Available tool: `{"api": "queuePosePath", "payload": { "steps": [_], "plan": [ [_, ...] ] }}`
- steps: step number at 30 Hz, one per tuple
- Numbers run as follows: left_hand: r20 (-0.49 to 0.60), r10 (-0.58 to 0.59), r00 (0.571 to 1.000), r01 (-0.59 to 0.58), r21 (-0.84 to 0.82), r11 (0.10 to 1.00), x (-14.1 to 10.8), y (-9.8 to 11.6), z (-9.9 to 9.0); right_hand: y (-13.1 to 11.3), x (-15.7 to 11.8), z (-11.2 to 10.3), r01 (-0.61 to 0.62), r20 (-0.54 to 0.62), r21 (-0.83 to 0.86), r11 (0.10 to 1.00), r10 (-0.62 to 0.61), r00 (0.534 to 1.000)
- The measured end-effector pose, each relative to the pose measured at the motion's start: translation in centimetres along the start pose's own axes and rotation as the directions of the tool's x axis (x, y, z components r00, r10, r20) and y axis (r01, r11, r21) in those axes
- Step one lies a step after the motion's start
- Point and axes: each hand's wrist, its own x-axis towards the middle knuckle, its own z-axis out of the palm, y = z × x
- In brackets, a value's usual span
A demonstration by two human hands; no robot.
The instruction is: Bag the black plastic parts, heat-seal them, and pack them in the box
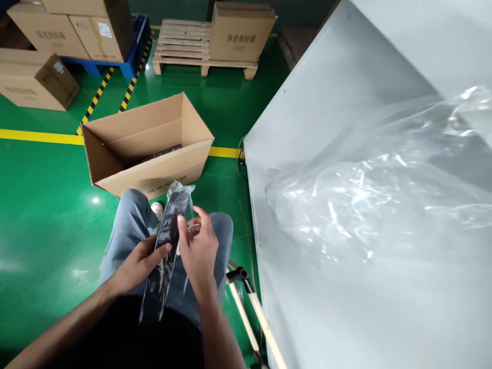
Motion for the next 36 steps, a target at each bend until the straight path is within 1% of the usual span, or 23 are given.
{"api": "queuePosePath", "payload": {
  "steps": [2,4,6,8,10,11,12,14,16,18,20,23,27,30,33,35,36],
  "plan": [
    [0.043,-0.012,0.999,0.012,0.012,1.0,-0.6,-0.1,0.1,-0.3,0.9,0.1,0.012,-0.095,-0.051,0.999,-0.016,0.995],
    [0.044,-0.065,0.997,0.067,-0.054,0.996,-1.1,-0.3,0.0,-0.2,1.4,-0.1,-0.031,-0.122,0.011,0.999,0.032,0.992],
    [-0.002,-0.167,0.986,0.164,-0.17,0.972,-1.3,-0.7,-0.3,0.1,1.5,-0.2,-0.126,-0.072,0.168,0.978,0.14,0.988],
    [-0.075,-0.296,0.952,0.265,-0.281,0.923,-1.3,-1.0,-0.6,0.4,1.2,-0.3,-0.233,0.01,0.332,0.914,0.243,0.97],
    [-0.097,-0.387,0.917,0.335,-0.342,0.878,-1.3,-1.1,-0.7,0.7,1.0,-0.3,-0.281,0.051,0.417,0.864,0.286,0.957],
    [-0.084,-0.392,0.916,0.342,-0.343,0.875,-1.3,-1.0,-0.8,0.7,0.9,-0.4,-0.273,0.05,0.418,0.867,0.278,0.959],
    [-0.064,-0.364,0.929,0.326,-0.322,0.889,-1.3,-0.8,-0.8,0.7,0.8,-0.6,-0.246,0.035,0.397,0.884,0.254,0.967],
    [-0.029,-0.251,0.968,0.238,-0.225,0.945,-1.3,-0.4,-0.9,0.5,0.9,-1.0,-0.167,-0.012,0.323,0.932,0.18,0.984],
    [-0.003,-0.138,0.99,0.137,-0.106,0.985,-1.3,0.1,-0.9,0.1,1.1,-1.6,-0.086,-0.055,0.255,0.963,0.103,0.993],
    [0.014,-0.085,0.996,0.086,-0.025,0.996,-1.4,0.3,-0.9,-0.2,1.4,-2.0,-0.037,-0.096,0.205,0.978,0.057,0.994],
    [0.012,-0.077,0.997,0.077,0.003,0.997,-1.5,0.3,-1.0,-0.3,1.6,-2.3,-0.035,-0.135,0.169,0.985,0.058,0.989],
    [-0.018,-0.13,0.991,0.129,-0.057,0.99,-1.9,0.2,-1.2,0.0,2.0,-2.3,-0.09,-0.162,0.193,0.977,0.123,0.979],
    [0.008,-0.278,0.961,0.273,-0.212,0.938,-2.4,-0.1,-1.9,0.7,2.4,-1.6,-0.149,-0.159,0.351,0.924,0.216,0.963],
    [0.006,-0.351,0.936,0.335,-0.319,0.887,-2.7,-0.3,-2.2,0.9,2.7,-1.0,-0.194,-0.111,0.491,0.849,0.281,0.953],
    [0.027,-0.382,0.924,0.358,-0.415,0.837,-2.5,-0.3,-2.3,0.7,2.7,-0.7,-0.224,-0.056,0.576,0.786,0.312,0.948],
    [0.028,-0.393,0.919,0.364,-0.439,0.821,-2.1,-0.2,-2.4,0.3,2.3,-0.7,-0.246,0.0,0.577,0.779,0.301,0.954],
    [0.007,-0.395,0.919,0.357,-0.443,0.822,-1.8,-0.1,-2.4,0.1,1.9,-0.8,-0.261,0.045,0.553,0.791,0.285,0.957]
  ]
}}
